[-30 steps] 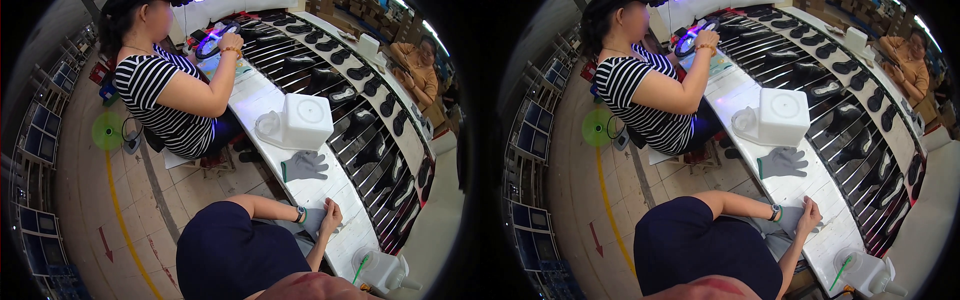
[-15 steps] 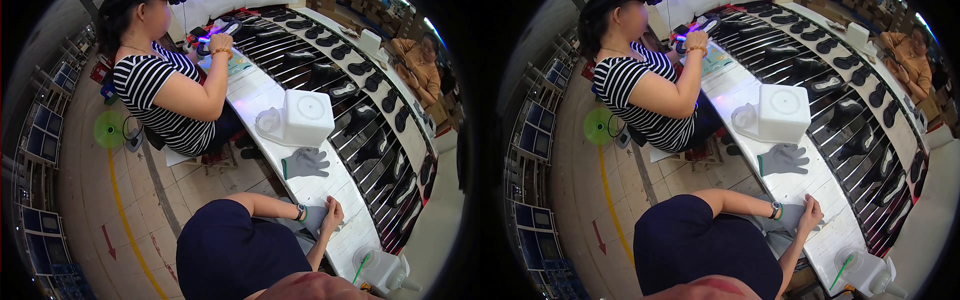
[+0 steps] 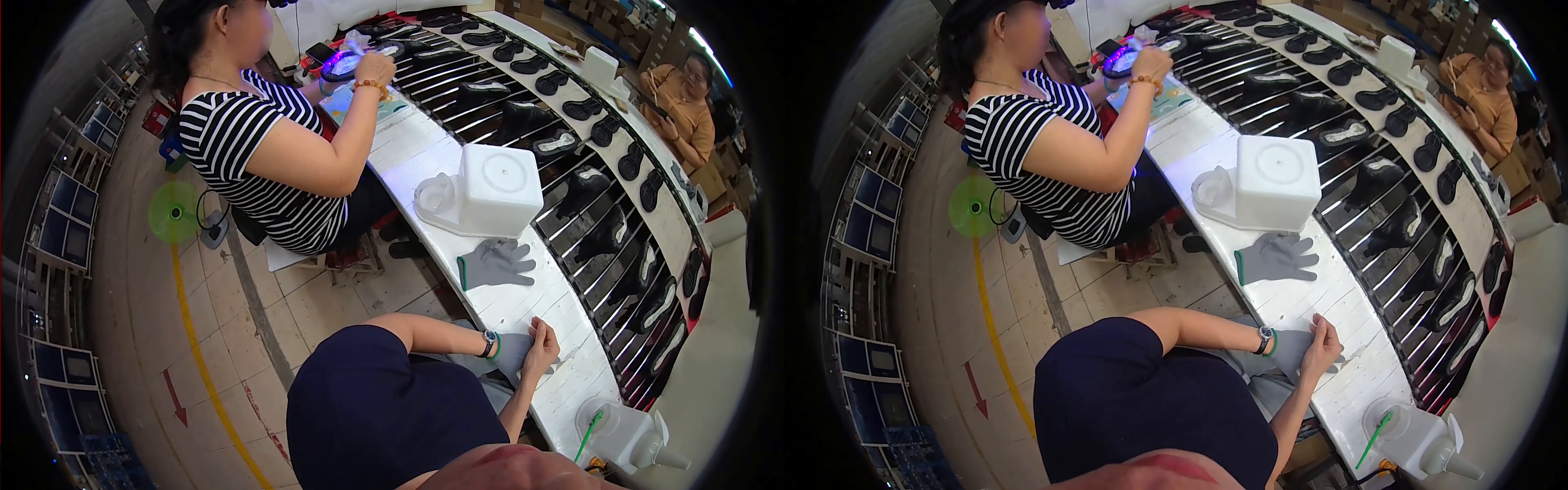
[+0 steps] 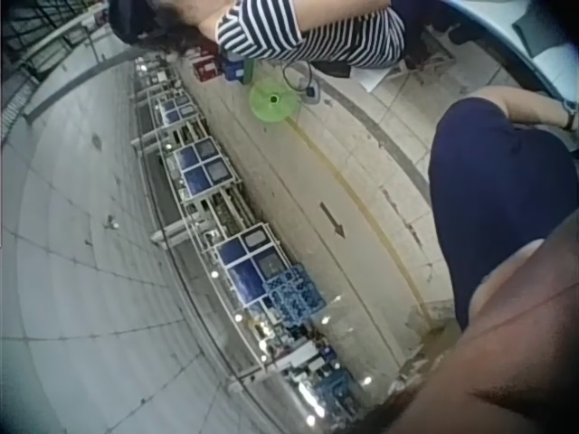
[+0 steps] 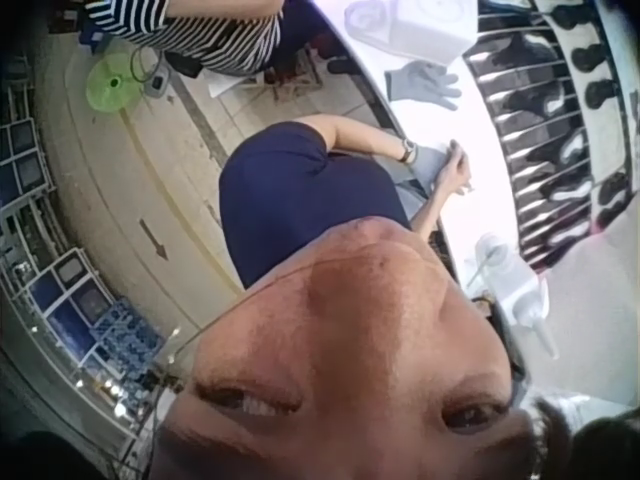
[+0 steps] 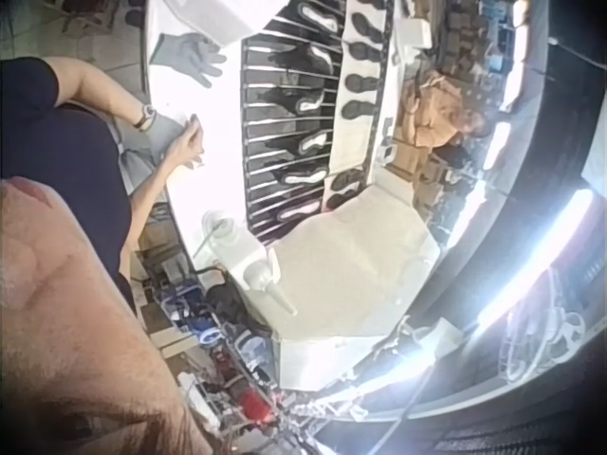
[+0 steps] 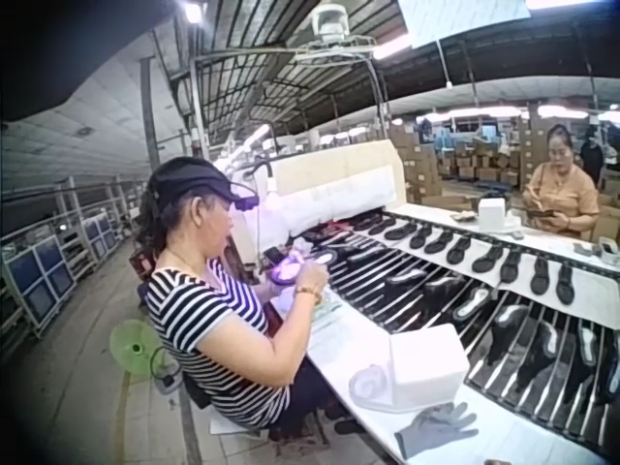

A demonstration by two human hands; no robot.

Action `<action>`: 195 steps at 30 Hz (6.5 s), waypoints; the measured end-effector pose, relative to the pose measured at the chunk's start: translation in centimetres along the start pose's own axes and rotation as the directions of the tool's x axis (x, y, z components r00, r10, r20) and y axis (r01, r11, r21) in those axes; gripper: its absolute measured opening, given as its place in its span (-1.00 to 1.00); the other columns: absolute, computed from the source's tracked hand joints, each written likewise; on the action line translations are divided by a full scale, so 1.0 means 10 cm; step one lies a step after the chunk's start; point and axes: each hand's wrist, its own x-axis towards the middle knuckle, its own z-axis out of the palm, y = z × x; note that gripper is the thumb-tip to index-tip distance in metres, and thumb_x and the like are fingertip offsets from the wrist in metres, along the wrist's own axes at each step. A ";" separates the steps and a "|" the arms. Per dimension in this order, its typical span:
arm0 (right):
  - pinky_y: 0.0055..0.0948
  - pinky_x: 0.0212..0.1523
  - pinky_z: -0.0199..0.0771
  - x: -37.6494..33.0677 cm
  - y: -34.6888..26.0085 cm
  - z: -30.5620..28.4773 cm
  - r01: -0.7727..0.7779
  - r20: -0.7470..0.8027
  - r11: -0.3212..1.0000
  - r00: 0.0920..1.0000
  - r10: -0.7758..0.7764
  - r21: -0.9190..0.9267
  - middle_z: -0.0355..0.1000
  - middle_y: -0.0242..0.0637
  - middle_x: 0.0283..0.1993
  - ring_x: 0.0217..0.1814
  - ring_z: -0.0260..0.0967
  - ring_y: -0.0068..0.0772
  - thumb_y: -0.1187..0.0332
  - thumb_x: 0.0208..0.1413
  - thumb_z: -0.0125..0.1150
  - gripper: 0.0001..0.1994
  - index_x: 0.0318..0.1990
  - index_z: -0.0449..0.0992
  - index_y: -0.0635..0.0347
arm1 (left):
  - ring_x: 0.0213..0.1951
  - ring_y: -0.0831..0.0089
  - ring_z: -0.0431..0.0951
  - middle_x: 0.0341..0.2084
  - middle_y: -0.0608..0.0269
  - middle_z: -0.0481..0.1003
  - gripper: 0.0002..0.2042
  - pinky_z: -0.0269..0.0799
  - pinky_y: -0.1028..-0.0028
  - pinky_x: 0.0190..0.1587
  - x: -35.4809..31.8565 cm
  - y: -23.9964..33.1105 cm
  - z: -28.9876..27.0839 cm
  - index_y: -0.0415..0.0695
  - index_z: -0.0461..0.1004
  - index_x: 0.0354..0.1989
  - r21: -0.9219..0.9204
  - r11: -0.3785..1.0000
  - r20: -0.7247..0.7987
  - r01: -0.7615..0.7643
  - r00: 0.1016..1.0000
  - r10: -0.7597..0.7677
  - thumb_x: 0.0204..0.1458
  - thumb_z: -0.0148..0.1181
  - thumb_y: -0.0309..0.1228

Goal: The recorder applies glue to the edges of shoe uppers using a small brush before placing them on a conveyor belt.

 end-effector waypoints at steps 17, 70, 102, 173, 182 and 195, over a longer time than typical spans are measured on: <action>-0.52 -0.13 0.50 -0.01 0.01 -0.01 -0.013 0.001 1.000 1.000 0.013 -0.024 0.56 -0.22 -0.20 -0.17 0.49 -0.48 0.31 0.29 0.07 -0.73 -0.17 0.58 0.38 | -0.23 0.17 0.49 -0.38 0.05 0.53 -0.82 0.35 0.23 -0.12 -0.04 0.21 -0.22 -0.17 0.50 -0.39 -0.048 0.999 0.012 0.008 1.000 -0.008 -0.08 0.15 -0.31; -0.54 -0.17 0.48 -0.11 -0.01 -0.13 0.013 -0.004 1.000 1.000 -0.013 0.012 0.56 -0.20 -0.24 -0.22 0.48 -0.50 0.31 0.30 0.07 -0.72 -0.18 0.58 0.41 | 0.05 0.28 0.42 -0.02 0.10 0.47 -0.73 0.24 0.29 0.13 -0.01 0.21 -0.06 -0.14 0.47 -0.09 0.004 0.998 0.182 0.067 0.981 -0.067 0.10 0.03 -0.29; -0.51 -0.16 0.49 -0.12 0.02 -0.17 -0.003 -0.032 0.999 0.999 0.002 -0.044 0.58 -0.21 -0.24 -0.24 0.49 -0.48 0.33 0.24 0.12 -0.75 -0.17 0.60 0.37 | 0.10 0.20 0.38 0.01 0.02 0.45 -0.67 0.23 0.24 0.17 0.02 -0.01 0.19 -0.13 0.45 -0.02 -0.025 0.997 0.212 0.077 0.975 -0.070 0.11 0.02 -0.24; -0.57 -0.35 0.39 -0.16 0.10 -0.34 0.060 -0.116 0.998 0.991 -0.063 -0.033 0.59 -0.22 -0.37 -0.39 0.45 -0.58 0.33 0.21 0.14 -0.78 -0.21 0.62 0.32 | 0.30 0.13 0.16 0.27 -0.06 0.18 -0.47 0.00 0.22 0.32 0.05 0.19 0.00 -0.19 0.10 0.31 0.192 0.981 0.305 0.023 0.949 -0.082 0.20 -0.06 -0.24; -0.57 -0.36 0.40 -0.14 0.06 -0.33 0.059 -0.097 0.995 0.993 -0.067 -0.079 0.59 -0.20 -0.38 -0.40 0.45 -0.58 0.33 0.21 0.14 -0.78 -0.21 0.62 0.31 | 0.33 0.15 0.09 0.30 -0.04 0.13 -0.44 -0.05 0.22 0.34 -0.07 -0.32 0.26 -0.19 0.03 0.34 0.148 0.988 0.284 0.046 0.955 -0.087 0.22 -0.08 -0.23; -0.54 -0.32 0.43 -0.09 0.02 -0.27 0.085 -0.081 0.996 0.993 -0.088 -0.033 0.59 -0.19 -0.37 -0.36 0.51 -0.51 0.33 0.21 0.14 -0.78 -0.22 0.62 0.32 | 0.27 0.12 0.19 0.22 -0.11 0.22 -0.49 0.01 0.23 0.32 0.12 0.13 -0.05 -0.21 0.15 0.28 0.068 0.969 0.184 0.236 0.952 -0.245 0.19 -0.05 -0.26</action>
